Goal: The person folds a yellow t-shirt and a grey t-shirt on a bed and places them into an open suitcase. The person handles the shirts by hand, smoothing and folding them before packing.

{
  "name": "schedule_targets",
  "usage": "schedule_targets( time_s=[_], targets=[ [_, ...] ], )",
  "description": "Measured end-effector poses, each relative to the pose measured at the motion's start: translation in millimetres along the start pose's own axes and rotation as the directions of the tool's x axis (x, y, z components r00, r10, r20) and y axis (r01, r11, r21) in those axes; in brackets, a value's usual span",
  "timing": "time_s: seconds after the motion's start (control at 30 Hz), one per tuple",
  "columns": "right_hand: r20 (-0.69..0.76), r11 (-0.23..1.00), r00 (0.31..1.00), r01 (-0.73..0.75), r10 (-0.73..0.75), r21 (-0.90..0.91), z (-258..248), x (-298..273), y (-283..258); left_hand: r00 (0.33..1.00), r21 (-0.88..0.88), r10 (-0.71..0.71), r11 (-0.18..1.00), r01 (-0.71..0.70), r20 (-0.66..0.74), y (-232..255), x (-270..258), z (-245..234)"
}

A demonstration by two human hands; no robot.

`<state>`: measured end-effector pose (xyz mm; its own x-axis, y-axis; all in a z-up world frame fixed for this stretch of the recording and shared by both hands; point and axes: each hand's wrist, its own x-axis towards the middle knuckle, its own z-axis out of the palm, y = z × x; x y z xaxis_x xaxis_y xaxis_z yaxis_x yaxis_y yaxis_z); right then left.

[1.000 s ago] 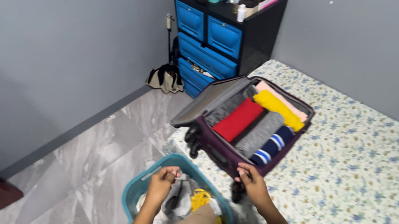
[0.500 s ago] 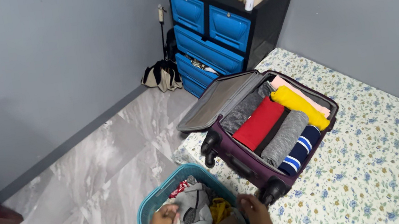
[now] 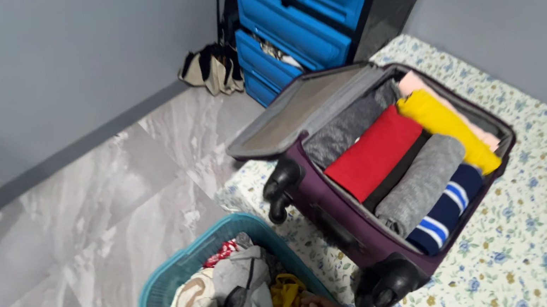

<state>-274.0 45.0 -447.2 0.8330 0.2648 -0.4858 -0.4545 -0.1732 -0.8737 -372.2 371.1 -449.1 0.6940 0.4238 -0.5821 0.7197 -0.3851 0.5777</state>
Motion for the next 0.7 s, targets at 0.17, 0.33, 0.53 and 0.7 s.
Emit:
schedule_targets(
  time_s=[0.17, 0.33, 0.53, 0.7],
  targets=[
    [0.065, 0.979, 0.979, 0.198, -0.195, -0.038, -2.8, 29.2, 62.8, 0.997, 0.128, -0.045, 0.99, 0.052, -0.061, -32.9, 53.7, 41.6],
    [0.128, 0.99, 0.989, 0.083, -0.068, -0.117, -12.3, 32.2, 86.7, 0.961, 0.212, 0.251, 0.951, -0.223, -0.116, -58.0, 94.8, 71.1],
    [0.163, 0.94, 0.948, 0.298, -0.272, -0.165, -20.8, 26.1, 95.1, 0.973, 0.313, 0.199, 0.937, -0.152, -0.121, -61.0, 104.5, 102.9],
    [0.089, 0.946, 0.991, 0.125, -0.103, -0.3, -28.5, 18.4, 83.6, 0.995, 0.329, 0.022, 0.944, 0.012, -0.099, -53.6, 110.7, 102.2]
  ],
)
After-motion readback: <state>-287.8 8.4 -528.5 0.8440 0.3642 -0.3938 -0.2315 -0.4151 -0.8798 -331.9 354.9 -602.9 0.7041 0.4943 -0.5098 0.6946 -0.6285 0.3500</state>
